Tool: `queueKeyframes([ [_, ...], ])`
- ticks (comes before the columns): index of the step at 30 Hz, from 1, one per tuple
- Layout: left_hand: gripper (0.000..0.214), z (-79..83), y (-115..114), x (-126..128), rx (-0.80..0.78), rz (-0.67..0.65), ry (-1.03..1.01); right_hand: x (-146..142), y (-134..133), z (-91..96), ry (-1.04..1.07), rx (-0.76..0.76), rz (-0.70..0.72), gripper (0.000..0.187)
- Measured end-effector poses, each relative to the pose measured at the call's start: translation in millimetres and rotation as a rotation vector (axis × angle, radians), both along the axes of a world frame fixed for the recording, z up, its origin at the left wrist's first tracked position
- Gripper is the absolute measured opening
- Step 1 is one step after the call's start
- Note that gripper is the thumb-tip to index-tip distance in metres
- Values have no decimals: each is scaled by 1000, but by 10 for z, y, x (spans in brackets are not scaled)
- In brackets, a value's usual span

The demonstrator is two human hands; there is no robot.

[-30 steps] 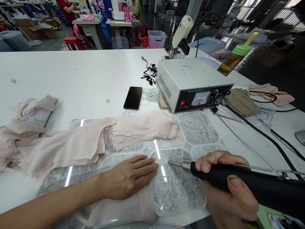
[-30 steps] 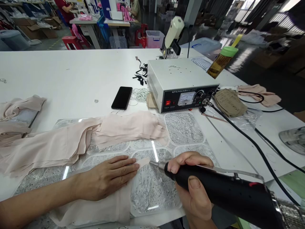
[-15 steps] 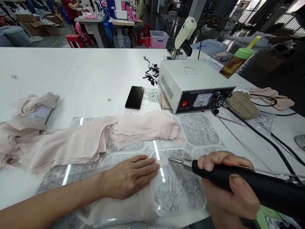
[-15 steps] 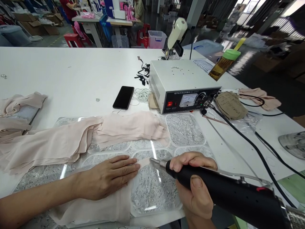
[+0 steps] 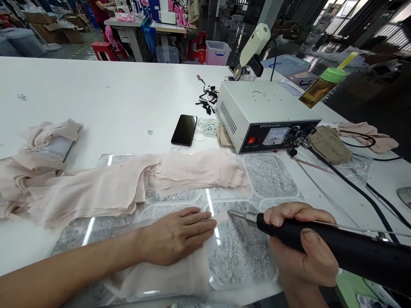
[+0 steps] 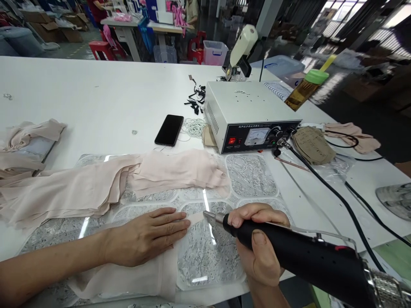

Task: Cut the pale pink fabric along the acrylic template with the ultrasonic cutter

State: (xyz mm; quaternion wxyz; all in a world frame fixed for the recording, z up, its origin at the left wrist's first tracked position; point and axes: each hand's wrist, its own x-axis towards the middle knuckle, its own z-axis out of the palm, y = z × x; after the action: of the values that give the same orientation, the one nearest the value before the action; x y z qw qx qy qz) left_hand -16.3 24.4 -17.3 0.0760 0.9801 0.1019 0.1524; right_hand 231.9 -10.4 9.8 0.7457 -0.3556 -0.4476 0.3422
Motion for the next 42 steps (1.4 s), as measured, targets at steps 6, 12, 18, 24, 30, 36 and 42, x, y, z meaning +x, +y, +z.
queueKeyframes([
  [6, 34, -20, -6, 0, 12, 11, -37, -63, -44, 69, 18, -36, 17, 9],
  [12, 34, -32, -22, 6, 6, 16, -49, -222, -39, 62, -6, -15, 129, 9],
  [18, 33, -43, -23, 2, -10, 25, -54, -245, -31, 24, -12, -24, 132, 9],
  [24, 34, -43, -22, 3, -4, 17, -54, -244, -15, 39, -17, -11, 153, 7],
  [30, 33, -29, -27, 3, -4, 23, -29, -183, -20, 33, 12, -8, 169, 8],
  [36, 32, -15, -31, 10, 8, 27, -28, -110, -83, 71, 38, -35, 205, 10],
  [42, 32, 5, -23, 18, 11, 13, -48, -135, -89, 83, 25, -36, 201, 9],
])
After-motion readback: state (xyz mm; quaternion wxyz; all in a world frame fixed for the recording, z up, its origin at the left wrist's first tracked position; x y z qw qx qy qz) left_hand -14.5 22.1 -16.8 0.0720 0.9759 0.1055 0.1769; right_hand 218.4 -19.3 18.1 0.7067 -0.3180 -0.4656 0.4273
